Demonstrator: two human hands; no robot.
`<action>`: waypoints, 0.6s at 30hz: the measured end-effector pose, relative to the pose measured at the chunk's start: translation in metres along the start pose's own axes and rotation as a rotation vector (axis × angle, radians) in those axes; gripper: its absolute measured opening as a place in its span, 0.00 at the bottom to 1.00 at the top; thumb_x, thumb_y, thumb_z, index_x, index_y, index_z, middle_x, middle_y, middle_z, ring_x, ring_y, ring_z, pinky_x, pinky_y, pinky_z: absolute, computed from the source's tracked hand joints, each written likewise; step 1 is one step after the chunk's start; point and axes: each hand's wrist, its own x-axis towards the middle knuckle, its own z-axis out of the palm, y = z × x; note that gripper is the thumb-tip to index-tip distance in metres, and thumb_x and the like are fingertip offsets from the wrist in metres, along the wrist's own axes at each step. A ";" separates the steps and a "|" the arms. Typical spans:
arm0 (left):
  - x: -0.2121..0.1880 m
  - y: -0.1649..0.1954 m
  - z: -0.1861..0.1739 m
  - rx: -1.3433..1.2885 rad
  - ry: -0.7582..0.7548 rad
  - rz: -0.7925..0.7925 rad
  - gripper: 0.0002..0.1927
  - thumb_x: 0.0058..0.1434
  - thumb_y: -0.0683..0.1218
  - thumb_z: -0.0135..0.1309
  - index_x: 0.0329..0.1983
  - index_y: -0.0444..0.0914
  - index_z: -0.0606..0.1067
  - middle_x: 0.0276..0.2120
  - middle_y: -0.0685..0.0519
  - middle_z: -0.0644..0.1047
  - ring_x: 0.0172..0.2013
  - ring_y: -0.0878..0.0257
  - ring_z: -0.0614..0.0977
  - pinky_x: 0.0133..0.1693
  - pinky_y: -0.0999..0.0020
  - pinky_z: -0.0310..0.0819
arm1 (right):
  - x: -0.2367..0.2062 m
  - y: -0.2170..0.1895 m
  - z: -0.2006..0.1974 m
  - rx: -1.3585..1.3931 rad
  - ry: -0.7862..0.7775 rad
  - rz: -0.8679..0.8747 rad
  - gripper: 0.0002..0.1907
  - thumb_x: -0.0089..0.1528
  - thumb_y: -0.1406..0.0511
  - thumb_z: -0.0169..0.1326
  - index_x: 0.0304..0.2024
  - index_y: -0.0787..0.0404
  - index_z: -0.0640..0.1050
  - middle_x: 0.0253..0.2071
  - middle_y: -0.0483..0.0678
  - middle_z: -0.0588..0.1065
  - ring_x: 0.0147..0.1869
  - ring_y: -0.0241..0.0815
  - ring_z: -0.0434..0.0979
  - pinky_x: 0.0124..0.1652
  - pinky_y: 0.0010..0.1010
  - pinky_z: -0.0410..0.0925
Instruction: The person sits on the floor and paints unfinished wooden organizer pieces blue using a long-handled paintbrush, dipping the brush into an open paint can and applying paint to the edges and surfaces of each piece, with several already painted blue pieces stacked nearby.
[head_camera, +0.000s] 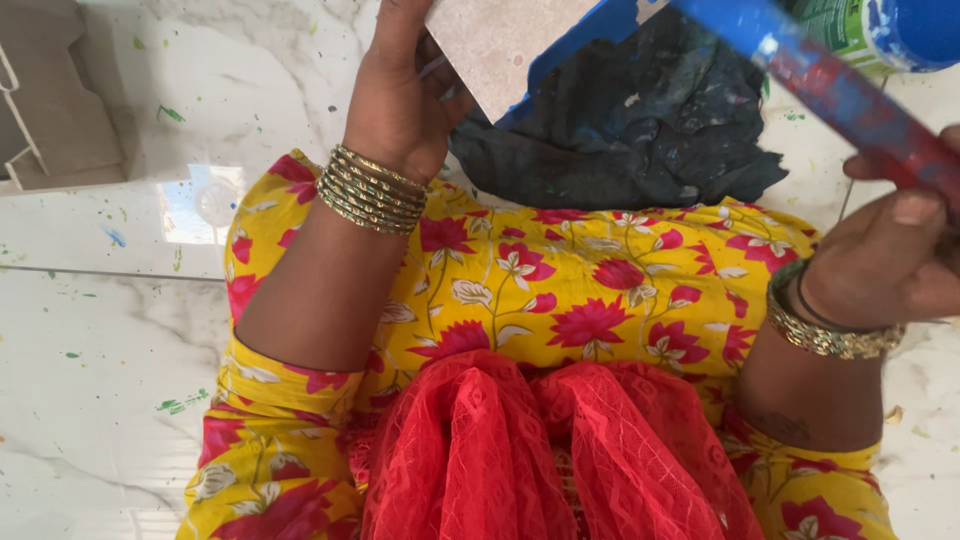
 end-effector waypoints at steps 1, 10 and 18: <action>0.000 -0.001 -0.001 -0.004 -0.018 0.007 0.42 0.57 0.69 0.62 0.63 0.37 0.70 0.54 0.48 0.77 0.56 0.52 0.80 0.56 0.50 0.77 | 0.001 0.004 0.003 0.021 0.010 -0.008 0.23 0.74 0.62 0.58 0.60 0.75 0.69 0.60 0.66 0.73 0.45 0.56 0.81 0.36 0.40 0.78; 0.000 -0.013 -0.012 -0.043 -0.089 -0.004 0.31 0.62 0.66 0.60 0.52 0.37 0.75 0.48 0.50 0.78 0.52 0.56 0.81 0.56 0.52 0.80 | 0.002 0.026 0.034 -0.031 -0.191 -0.102 0.22 0.75 0.66 0.56 0.64 0.66 0.61 0.65 0.60 0.69 0.39 0.55 0.80 0.40 0.38 0.76; 0.004 -0.016 -0.019 -0.041 -0.070 0.011 0.28 0.62 0.65 0.60 0.50 0.38 0.76 0.46 0.52 0.78 0.51 0.57 0.82 0.55 0.52 0.80 | 0.000 0.022 -0.010 -0.129 -0.086 -0.046 0.14 0.77 0.65 0.50 0.51 0.75 0.73 0.54 0.62 0.78 0.41 0.53 0.82 0.41 0.37 0.78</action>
